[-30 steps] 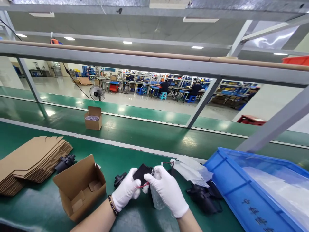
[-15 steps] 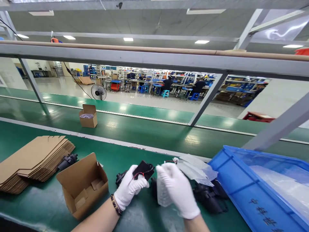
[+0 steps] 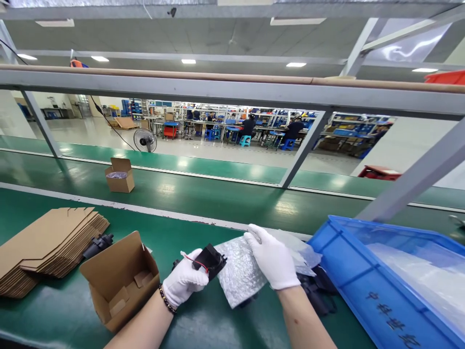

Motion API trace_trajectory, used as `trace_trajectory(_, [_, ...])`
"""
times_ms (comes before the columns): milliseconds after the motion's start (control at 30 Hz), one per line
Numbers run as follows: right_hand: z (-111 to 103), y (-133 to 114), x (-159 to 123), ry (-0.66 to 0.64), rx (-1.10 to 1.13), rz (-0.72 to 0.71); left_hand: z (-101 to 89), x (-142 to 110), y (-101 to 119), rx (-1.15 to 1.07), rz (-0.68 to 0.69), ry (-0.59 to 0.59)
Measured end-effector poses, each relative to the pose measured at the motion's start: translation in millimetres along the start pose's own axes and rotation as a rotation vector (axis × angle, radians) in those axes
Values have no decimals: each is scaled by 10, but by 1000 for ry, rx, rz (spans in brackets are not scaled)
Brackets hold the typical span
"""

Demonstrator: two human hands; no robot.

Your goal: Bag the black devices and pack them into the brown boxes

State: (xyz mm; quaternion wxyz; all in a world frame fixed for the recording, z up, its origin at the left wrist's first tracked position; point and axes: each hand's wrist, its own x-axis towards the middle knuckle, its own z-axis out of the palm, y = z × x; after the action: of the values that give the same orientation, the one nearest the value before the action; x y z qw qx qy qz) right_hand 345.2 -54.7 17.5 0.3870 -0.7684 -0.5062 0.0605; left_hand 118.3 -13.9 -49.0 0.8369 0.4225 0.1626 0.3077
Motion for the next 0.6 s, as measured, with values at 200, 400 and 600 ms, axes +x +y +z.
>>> trace_trajectory(200, [-60,-122,-110,-15,236,2,118,-6,15,123,-17,-100])
trace_trajectory(400, [24,-138,-456,-124,1303,-8,246,-3,6,4,168,100])
trace_trajectory(600, [130,131,-410,-208,693,-73,207,-18,-9,105,77,70])
